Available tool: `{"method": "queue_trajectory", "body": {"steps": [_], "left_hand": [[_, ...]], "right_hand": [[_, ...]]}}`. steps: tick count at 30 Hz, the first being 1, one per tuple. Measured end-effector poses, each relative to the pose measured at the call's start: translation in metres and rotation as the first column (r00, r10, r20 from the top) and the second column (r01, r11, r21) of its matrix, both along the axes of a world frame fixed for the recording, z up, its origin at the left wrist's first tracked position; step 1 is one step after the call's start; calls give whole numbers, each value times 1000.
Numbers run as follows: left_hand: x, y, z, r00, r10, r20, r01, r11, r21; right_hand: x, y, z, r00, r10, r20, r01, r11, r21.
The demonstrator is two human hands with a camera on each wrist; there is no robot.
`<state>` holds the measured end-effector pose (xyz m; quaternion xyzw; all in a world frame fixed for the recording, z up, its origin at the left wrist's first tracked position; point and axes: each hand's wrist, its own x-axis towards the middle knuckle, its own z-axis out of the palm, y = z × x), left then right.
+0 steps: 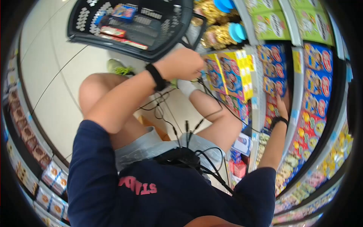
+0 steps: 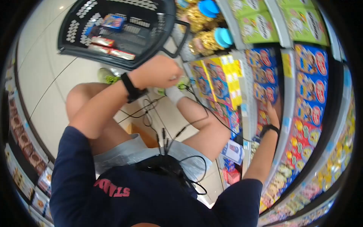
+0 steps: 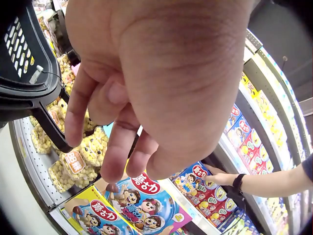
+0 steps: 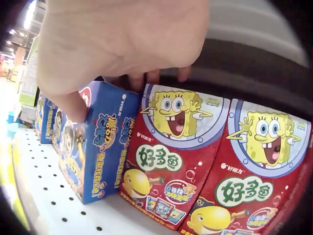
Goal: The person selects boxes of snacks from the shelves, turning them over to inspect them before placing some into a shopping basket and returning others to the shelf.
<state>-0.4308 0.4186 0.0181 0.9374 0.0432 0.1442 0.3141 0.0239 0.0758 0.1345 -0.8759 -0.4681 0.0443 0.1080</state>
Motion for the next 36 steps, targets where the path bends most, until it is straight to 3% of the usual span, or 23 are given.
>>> {"method": "queue_trajectory", "body": {"steps": [1, 2, 5, 7, 13, 15, 22, 25, 28, 31, 35, 36], "left_hand": [[4, -1, -5, 999, -19, -47, 20, 1000, 8], [5, -1, -7, 997, -36, -63, 36, 999, -6], [9, -3, -7, 998, -54, 36, 55, 998, -8], [10, -4, -2, 997, -65, -47, 64, 998, -8], [15, -9, -1, 993, -81, -81, 78, 996, -35], [16, -10, -2, 995, -83, -58, 80, 996, -44], [21, -15, -4, 991, -106, -84, 104, 994, -26], [20, -14, -6, 992, -107, -64, 105, 994, -36], [18, -11, -5, 994, -96, -45, 95, 995, -27], [16, -9, -4, 997, -76, -15, 76, 997, -1], [14, -8, -5, 998, -62, -14, 62, 998, -8], [13, -8, -5, 998, -59, 2, 59, 998, 0]], "right_hand": [[-33, 19, 14, 991, -105, 78, 109, 993, -53], [-18, 12, 8, 982, -96, 163, 110, 991, -81], [-32, 20, 23, 875, 88, 475, -12, 987, -162], [-37, 20, 19, 883, -70, 465, 146, 981, -130], [-29, 13, 7, 884, -152, 442, 205, 976, -75], [-34, 15, 10, 916, -240, 321, 275, 959, -69], [-42, 36, 14, 952, -155, 263, 168, 985, -27], [-42, 44, 13, 926, -154, 344, 181, 982, -46], [-36, 47, 13, 914, -297, 279, 341, 932, -126], [-43, 51, 13, 897, -343, 279, 394, 906, -154], [-61, 55, 18, 895, -261, 362, 314, 944, -97], [-64, 57, 14, 869, -160, 469, 177, 984, 7]]}}
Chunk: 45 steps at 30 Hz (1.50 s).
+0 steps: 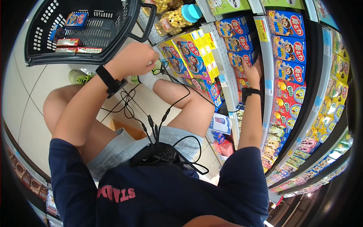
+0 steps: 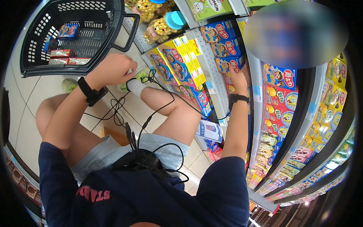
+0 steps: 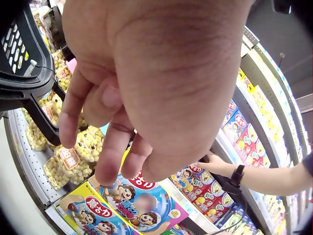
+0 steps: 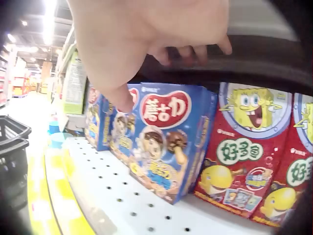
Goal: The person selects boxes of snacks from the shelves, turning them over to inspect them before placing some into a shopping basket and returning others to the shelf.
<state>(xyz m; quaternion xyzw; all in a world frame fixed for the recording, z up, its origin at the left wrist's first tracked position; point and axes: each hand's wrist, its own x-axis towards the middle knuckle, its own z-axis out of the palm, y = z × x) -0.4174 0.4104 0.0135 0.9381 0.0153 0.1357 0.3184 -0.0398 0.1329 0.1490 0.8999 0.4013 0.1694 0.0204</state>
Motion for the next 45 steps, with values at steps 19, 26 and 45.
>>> {"method": "queue_trajectory", "body": {"steps": [19, 26, 45], "left_hand": [[-68, 30, 25, 978, 203, 46, -197, 974, -111], [-141, 116, 39, 735, 573, -364, -631, 773, -57], [-146, 133, -3, 516, 544, -662, -698, 715, 44]], "right_hand": [[-270, 363, -25, -308, 435, -846, -40, 883, 469], [-329, 537, -229, -471, -78, -879, 63, 991, -122], [-370, 600, -449, -499, -251, -830, 310, 842, -441]]}}
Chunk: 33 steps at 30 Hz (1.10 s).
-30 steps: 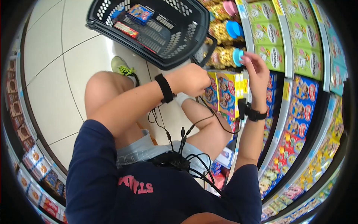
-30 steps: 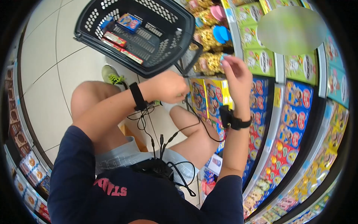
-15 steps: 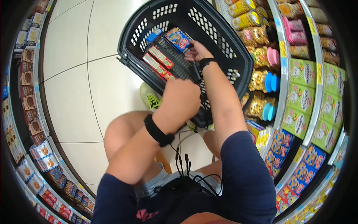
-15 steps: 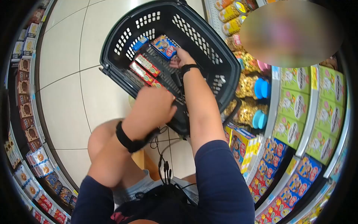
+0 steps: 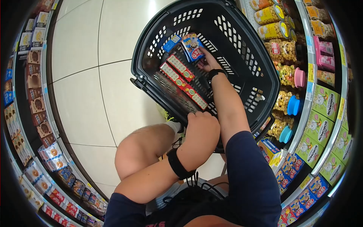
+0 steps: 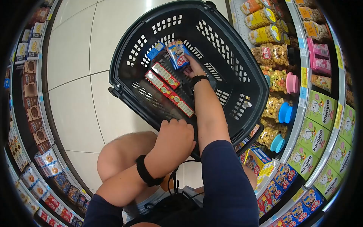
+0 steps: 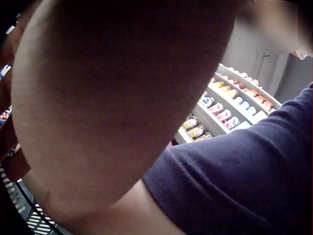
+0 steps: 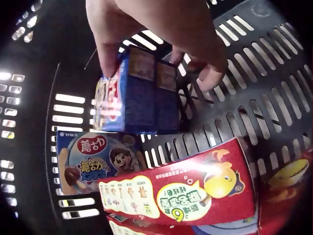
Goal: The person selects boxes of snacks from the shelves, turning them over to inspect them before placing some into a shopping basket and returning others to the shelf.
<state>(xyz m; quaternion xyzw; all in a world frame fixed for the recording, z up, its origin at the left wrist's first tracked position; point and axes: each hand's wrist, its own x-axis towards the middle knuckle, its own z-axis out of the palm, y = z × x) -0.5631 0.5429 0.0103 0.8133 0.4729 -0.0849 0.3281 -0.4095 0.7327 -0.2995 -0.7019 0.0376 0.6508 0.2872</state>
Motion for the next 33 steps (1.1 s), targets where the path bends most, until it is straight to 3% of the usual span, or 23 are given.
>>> {"method": "queue_trajectory", "body": {"steps": [1, 5, 6, 7, 8, 9, 10, 11, 12, 14, 16, 17, 18, 19, 20, 22, 24, 25, 28, 29, 33], "left_hand": [[0, 0, 0, 1000, 6, 0, -6, 1000, 21], [-2, -1, 0, 999, 34, 17, -35, 999, 12], [-6, 3, -2, 998, 23, 53, -21, 1000, -20], [-9, 14, 4, 1000, -1, 25, 4, 990, -141], [-11, 23, 12, 1000, -9, 19, 13, 973, -232], [-11, 18, 8, 1000, -19, 23, 22, 990, -138], [-11, 21, 22, 999, -4, 35, 10, 987, -157], [-9, 20, 22, 997, -44, 57, 50, 993, -106], [-7, 22, 19, 996, -63, 60, 65, 997, -46], [-4, 21, 14, 969, -78, 233, 58, 994, 91], [4, 21, 30, 970, -20, 241, -2, 996, 89], [-1, 21, 26, 927, -7, 375, -77, 975, 209], [-1, 25, 20, 863, -14, 505, -166, 936, 309], [8, 31, 30, 819, -21, 574, -225, 908, 354], [13, 35, 42, 795, -120, 595, -271, 807, 525], [15, 33, 51, 782, -108, 614, -357, 730, 583], [20, 31, 50, 706, -251, 662, -269, 770, 579], [27, 28, 47, 605, -251, 755, -188, 877, 442], [53, 10, 65, 587, -416, 695, 66, 880, 471], [60, 3, 62, 553, -381, 741, 136, 919, 371], [101, -32, 74, 498, -194, 845, 418, 908, -38]], "right_hand": [[-2, 0, -3, 1000, 0, 2, 0, 1000, -1], [-7, -8, -20, 966, 230, -121, -189, 942, 277], [-19, -9, -1, 976, 199, -87, -162, 933, 320], [-28, -1, -24, 944, 148, -294, 22, 863, 505], [-29, 8, -41, 984, 177, -22, -151, 893, 425], [-28, 0, 0, 941, 305, 150, -339, 821, 460], [-34, -13, 72, 853, 295, 430, -442, 846, 298], [-40, -21, 103, 864, 175, 472, -372, 854, 363], [-40, -14, 91, 785, 141, 603, -431, 823, 369], [-27, -11, 101, 590, 120, 799, -587, 743, 322], [-13, -28, 144, 502, 51, 864, -699, 611, 370], [-13, -32, 155, 454, 3, 891, -705, 613, 357], [-1, -57, 197, 377, -107, 920, -801, 461, 382], [15, -76, 234, 370, -139, 919, -821, 413, 393], [27, -97, 269, 344, -177, 922, -847, 365, 386], [53, -149, 329, 337, -225, 914, -871, 293, 393], [76, -202, 375, 318, -193, 928, -898, 253, 360], [84, -227, 391, 316, -171, 933, -901, 255, 352], [116, -292, 428, 244, -141, 960, -925, 262, 274], [120, -314, 444, 233, -61, 971, -927, 288, 240], [138, -384, 467, 306, -109, 946, -874, 362, 325]]}}
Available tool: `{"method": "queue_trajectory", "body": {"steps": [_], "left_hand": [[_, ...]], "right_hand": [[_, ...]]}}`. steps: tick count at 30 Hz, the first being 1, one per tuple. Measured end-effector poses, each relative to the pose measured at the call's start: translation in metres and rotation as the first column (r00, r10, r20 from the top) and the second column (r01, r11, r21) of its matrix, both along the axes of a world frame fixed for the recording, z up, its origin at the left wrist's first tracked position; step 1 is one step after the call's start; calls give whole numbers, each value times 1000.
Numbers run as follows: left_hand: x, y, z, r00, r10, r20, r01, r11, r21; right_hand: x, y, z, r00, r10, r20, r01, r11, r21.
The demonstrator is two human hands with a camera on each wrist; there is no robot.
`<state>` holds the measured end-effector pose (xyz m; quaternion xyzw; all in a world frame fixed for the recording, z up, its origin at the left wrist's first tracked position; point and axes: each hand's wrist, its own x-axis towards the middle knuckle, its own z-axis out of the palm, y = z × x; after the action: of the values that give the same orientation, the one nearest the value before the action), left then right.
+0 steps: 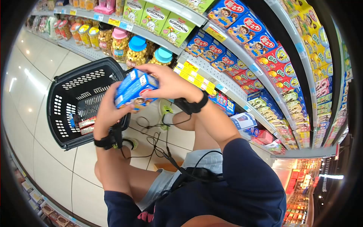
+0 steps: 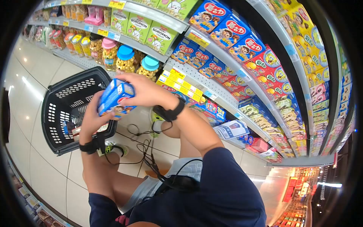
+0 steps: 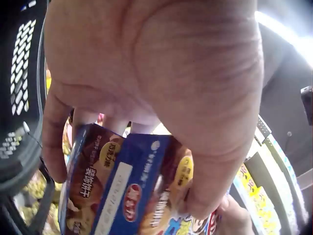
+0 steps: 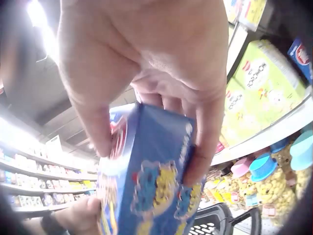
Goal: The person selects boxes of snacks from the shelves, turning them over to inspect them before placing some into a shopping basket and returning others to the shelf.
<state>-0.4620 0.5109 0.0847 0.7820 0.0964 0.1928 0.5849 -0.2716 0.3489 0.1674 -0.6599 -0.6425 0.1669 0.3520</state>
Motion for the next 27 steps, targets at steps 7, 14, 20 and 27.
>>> {"method": "queue_trajectory", "body": {"steps": [7, 14, 20, 27], "left_hand": [[91, -76, -5, 996, -46, 80, 70, 943, -324], [193, -136, -43, 950, -242, 199, 313, 758, -573], [275, -148, -27, 918, -383, 104, 333, 602, -726], [289, -156, -10, 871, -487, 63, 379, 586, -716]], "right_hand": [[42, -104, -18, 807, -349, -476, 433, 898, 75], [107, -182, -36, 634, -428, -644, 596, 801, 54], [161, -214, -55, 592, -435, -678, 680, 722, 131], [175, -224, -56, 511, -388, -767, 626, 780, 23]]}}
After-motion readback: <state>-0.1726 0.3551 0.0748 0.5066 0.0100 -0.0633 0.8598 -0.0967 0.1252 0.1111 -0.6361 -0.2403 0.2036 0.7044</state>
